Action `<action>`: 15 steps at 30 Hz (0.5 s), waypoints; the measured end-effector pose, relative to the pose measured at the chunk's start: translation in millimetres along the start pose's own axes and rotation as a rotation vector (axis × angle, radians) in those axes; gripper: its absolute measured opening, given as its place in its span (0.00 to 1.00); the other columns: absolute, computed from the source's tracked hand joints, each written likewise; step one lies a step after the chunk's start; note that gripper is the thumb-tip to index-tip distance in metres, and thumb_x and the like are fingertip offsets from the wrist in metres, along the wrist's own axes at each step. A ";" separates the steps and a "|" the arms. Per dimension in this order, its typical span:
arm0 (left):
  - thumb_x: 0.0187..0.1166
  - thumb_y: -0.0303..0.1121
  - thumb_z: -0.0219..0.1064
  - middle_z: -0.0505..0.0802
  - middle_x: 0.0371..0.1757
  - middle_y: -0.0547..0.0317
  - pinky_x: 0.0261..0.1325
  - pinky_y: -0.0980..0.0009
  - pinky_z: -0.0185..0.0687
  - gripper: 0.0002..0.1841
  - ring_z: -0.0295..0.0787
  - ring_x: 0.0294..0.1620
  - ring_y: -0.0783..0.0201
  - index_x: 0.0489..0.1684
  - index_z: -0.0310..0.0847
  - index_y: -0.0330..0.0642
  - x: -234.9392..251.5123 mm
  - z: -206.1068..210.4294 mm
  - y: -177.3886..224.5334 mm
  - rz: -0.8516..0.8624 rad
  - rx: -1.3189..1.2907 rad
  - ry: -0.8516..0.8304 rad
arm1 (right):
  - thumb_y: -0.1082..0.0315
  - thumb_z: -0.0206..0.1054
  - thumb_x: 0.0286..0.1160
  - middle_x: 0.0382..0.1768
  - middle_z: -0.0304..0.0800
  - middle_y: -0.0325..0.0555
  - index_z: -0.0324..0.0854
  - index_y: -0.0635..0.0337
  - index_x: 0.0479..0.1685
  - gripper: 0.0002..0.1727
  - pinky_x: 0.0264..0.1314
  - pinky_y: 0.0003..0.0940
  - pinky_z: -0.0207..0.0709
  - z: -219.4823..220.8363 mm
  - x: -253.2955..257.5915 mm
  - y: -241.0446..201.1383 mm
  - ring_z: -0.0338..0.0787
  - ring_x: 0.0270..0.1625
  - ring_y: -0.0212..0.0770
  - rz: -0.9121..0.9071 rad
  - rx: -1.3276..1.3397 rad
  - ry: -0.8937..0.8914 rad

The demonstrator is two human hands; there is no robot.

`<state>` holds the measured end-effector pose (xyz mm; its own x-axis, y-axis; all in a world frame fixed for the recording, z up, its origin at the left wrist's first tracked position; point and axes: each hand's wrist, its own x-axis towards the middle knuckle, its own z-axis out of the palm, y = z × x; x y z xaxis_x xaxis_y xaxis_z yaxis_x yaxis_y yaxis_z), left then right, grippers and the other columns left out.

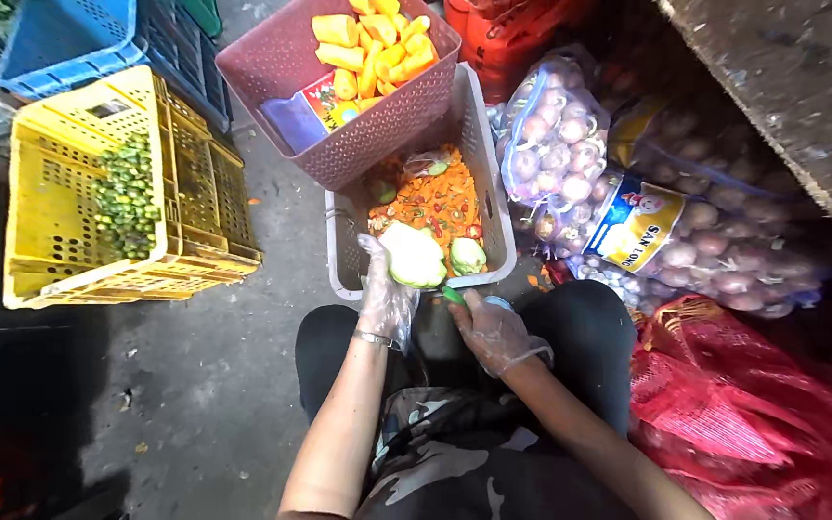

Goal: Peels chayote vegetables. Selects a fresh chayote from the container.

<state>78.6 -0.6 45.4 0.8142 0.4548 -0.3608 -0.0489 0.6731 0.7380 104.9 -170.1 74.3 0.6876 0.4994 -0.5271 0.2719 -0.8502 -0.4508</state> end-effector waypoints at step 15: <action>0.81 0.30 0.67 0.88 0.55 0.50 0.52 0.62 0.87 0.25 0.88 0.50 0.61 0.76 0.68 0.42 21.0 14.5 6.6 0.047 0.262 0.181 | 0.42 0.50 0.92 0.47 0.94 0.63 0.78 0.54 0.72 0.29 0.55 0.67 0.81 -46.9 44.7 -9.8 0.93 0.54 0.67 -0.084 -0.143 0.170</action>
<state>103.7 5.0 50.9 0.6972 0.5944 -0.4008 0.0852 0.4864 0.8696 164.6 -147.3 89.0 0.7588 0.5445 -0.3575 0.4173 -0.8278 -0.3750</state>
